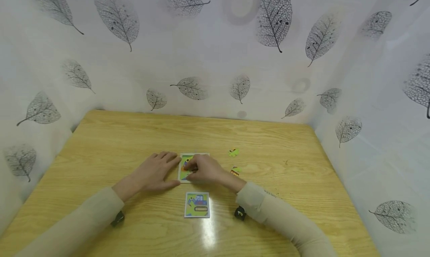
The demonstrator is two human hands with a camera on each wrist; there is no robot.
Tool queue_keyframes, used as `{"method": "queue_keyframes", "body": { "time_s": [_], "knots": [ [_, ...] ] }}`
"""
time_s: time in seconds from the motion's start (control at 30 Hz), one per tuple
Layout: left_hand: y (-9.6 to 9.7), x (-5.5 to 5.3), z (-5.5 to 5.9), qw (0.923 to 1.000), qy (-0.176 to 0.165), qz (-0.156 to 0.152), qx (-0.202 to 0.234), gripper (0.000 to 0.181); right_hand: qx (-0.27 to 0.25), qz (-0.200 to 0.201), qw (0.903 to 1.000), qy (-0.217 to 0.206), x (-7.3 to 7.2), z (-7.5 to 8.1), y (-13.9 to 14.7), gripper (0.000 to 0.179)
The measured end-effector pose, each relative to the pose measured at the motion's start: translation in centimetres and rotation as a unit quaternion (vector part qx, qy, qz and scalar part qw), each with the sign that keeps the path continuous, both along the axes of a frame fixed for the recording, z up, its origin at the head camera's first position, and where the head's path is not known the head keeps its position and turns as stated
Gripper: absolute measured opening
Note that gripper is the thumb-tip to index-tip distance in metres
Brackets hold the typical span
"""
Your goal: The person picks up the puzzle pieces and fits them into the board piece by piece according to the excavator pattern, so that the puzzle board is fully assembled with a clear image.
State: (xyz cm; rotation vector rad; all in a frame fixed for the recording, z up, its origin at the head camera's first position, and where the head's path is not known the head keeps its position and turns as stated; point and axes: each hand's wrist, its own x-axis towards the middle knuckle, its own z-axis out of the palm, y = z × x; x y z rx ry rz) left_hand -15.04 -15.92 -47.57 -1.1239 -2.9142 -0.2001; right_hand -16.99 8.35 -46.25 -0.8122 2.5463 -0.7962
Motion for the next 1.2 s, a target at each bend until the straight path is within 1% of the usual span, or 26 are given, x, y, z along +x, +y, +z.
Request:
{"method": "queue_keyframes", "body": {
  "time_s": [0.13, 0.27, 0.37, 0.5, 0.7, 0.83, 0.97, 1.2],
  "knots": [
    [-0.1, 0.1, 0.1, 1.0, -0.001, 0.0, 0.001, 0.079, -0.002, 0.015, 0.9999, 0.001, -0.3, 0.1, 0.3, 0.028],
    [-0.1, 0.2, 0.1, 1.0, 0.005, -0.003, 0.006, 0.078, -0.004, 0.026, 0.9997, 0.003, -0.5, 0.3, 0.7, 0.027],
    [-0.1, 0.2, 0.1, 1.0, 0.008, -0.002, 0.006, 0.078, 0.0, 0.032, 0.9994, 0.015, -0.7, 0.3, 0.9, 0.026],
    [-0.1, 0.2, 0.1, 1.0, 0.0, 0.002, 0.001, 0.08, 0.012, 0.048, 0.9981, 0.037, -0.9, 0.3, 1.0, 0.026],
    [0.0, 0.2, 0.1, 0.9999, -0.009, 0.006, -0.005, 0.082, 0.011, 0.071, 0.9961, 0.052, -1.1, 0.2, 0.9, 0.025],
    [0.0, 0.1, 0.1, 0.9999, -0.011, 0.008, -0.007, 0.083, 0.016, 0.076, 0.9955, 0.055, -1.2, 0.1, 0.9, 0.024],
    [0.0, 0.1, 0.1, 0.9999, -0.012, 0.009, -0.008, 0.083, 0.02, 0.073, 0.996, 0.048, -1.0, 0.2, 0.9, 0.024],
    [0.0, 0.0, 0.0, 0.9999, -0.012, 0.008, -0.003, 0.082, 0.009, 0.072, 0.9963, 0.046, -0.8, 0.1, 0.8, 0.026]
  ]
}}
